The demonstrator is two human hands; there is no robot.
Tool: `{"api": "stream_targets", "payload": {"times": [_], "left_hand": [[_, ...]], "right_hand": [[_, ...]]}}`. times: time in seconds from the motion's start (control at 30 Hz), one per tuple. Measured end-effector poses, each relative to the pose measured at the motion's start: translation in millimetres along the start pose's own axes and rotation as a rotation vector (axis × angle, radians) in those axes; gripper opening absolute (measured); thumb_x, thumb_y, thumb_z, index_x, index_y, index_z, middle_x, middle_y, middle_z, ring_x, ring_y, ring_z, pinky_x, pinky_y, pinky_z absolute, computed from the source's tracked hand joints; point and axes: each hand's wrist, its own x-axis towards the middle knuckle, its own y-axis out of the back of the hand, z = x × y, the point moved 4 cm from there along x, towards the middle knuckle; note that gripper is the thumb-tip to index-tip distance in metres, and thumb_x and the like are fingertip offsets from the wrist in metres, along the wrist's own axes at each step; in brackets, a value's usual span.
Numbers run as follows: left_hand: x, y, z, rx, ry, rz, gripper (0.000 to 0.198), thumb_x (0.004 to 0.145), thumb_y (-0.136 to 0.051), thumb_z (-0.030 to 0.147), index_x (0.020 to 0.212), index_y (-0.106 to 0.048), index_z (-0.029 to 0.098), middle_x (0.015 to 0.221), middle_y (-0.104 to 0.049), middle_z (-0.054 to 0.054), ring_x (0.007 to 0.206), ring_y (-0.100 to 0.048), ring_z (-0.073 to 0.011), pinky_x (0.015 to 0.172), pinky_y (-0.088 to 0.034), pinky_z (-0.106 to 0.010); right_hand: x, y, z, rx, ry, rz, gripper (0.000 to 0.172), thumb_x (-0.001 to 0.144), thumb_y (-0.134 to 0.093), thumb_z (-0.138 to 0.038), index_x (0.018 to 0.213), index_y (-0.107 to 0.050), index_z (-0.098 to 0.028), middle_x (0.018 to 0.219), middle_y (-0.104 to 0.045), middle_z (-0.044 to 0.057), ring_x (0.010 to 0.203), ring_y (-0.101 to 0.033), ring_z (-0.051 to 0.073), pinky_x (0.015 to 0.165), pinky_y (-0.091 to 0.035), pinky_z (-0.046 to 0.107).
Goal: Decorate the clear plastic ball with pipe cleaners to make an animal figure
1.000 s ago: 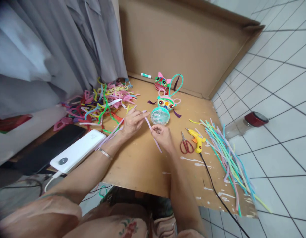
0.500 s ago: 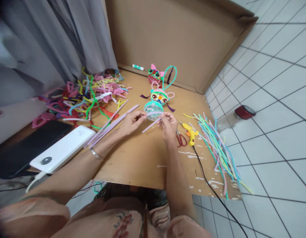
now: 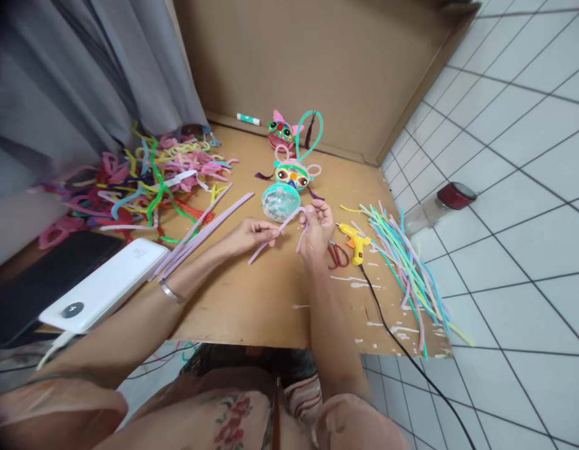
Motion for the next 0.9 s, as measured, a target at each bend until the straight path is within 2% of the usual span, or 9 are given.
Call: {"api": "stream_targets", "payload": {"times": [0.13,0.27,0.43,0.53,0.6,0.7,0.8,0.9], "left_hand": [[-2,-18.8,-5,-0.016,0.049,-0.078,0.048,0.081,-0.062,0.054,0.106,-0.073,0.014,0.066,-0.067,-0.001,0.049,-0.041,-0.0074,0.049,-0.029,-0.020],[-3,-28.3,-8,-0.061,0.081,-0.110,0.045,0.082,-0.062,0.050,0.110,-0.071,0.016,0.067,-0.067,0.000,0.047,-0.036,-0.0065,0.048,-0.026,-0.020],[-6,-32.9,-1,-0.003,0.040,-0.160,0.044,0.085,-0.056,0.054,0.073,-0.068,0.014,0.056,-0.057,0.001,0.048,-0.036,-0.0069,0.049,-0.025,-0.020],[-7,-34.4,2,0.052,0.035,-0.170,0.046,0.085,-0.055,0.054,0.065,-0.065,0.015,0.051,-0.051,0.002,0.048,-0.037,-0.0074,0.049,-0.026,-0.020],[-6,-31.2,3,0.071,0.045,-0.124,0.041,0.085,-0.055,0.053,0.070,-0.066,0.015,0.055,-0.055,0.002,0.048,-0.039,-0.0077,0.050,-0.028,-0.020],[-2,-16.8,4,0.103,0.029,0.057,0.035,0.086,-0.053,0.048,0.080,-0.067,0.016,0.056,-0.053,0.004,0.048,-0.039,-0.0081,0.051,-0.030,-0.021],[-1,-0.2,8,0.136,-0.019,0.229,0.035,0.087,-0.050,0.045,0.076,-0.064,0.015,0.053,-0.045,0.006,0.049,-0.037,-0.0081,0.053,-0.029,-0.021],[-1,8.6,10,0.154,-0.032,0.295,0.036,0.087,-0.049,0.046,0.073,-0.061,0.015,0.053,-0.041,0.006,0.050,-0.034,-0.0080,0.053,-0.027,-0.022]], "right_hand": [[0,1,12,0.084,-0.069,-0.028,0.023,0.081,-0.068,-0.038,0.085,-0.050,-0.025,0.062,-0.048,-0.009,0.047,-0.044,0.006,0.046,-0.035,0.020],[4,6,19,0.189,-0.144,-0.055,0.021,0.086,-0.063,-0.042,0.083,-0.051,-0.025,0.065,-0.050,-0.007,0.047,-0.045,0.007,0.047,-0.038,0.022],[8,11,22,0.285,-0.211,-0.018,0.019,0.090,-0.059,-0.038,0.079,-0.053,-0.024,0.063,-0.052,-0.007,0.045,-0.043,0.007,0.046,-0.038,0.022],[6,9,24,0.267,-0.218,-0.014,0.020,0.089,-0.060,-0.038,0.077,-0.053,-0.024,0.062,-0.052,-0.006,0.046,-0.044,0.007,0.047,-0.039,0.022],[5,9,24,0.250,-0.194,0.016,0.019,0.087,-0.061,-0.038,0.078,-0.054,-0.023,0.063,-0.053,-0.006,0.049,-0.048,0.008,0.050,-0.042,0.022],[5,11,20,0.210,-0.107,0.066,0.016,0.082,-0.065,-0.037,0.083,-0.057,-0.022,0.072,-0.059,-0.004,0.061,-0.058,0.008,0.057,-0.045,0.020],[5,12,15,0.080,-0.039,0.089,0.021,0.077,-0.067,-0.038,0.088,-0.060,-0.022,0.083,-0.064,-0.002,0.068,-0.060,0.007,0.058,-0.043,0.018],[2,10,13,-0.027,-0.009,0.082,0.024,0.076,-0.066,-0.041,0.088,-0.062,-0.021,0.083,-0.066,-0.002,0.069,-0.059,0.009,0.060,-0.042,0.019]]}}
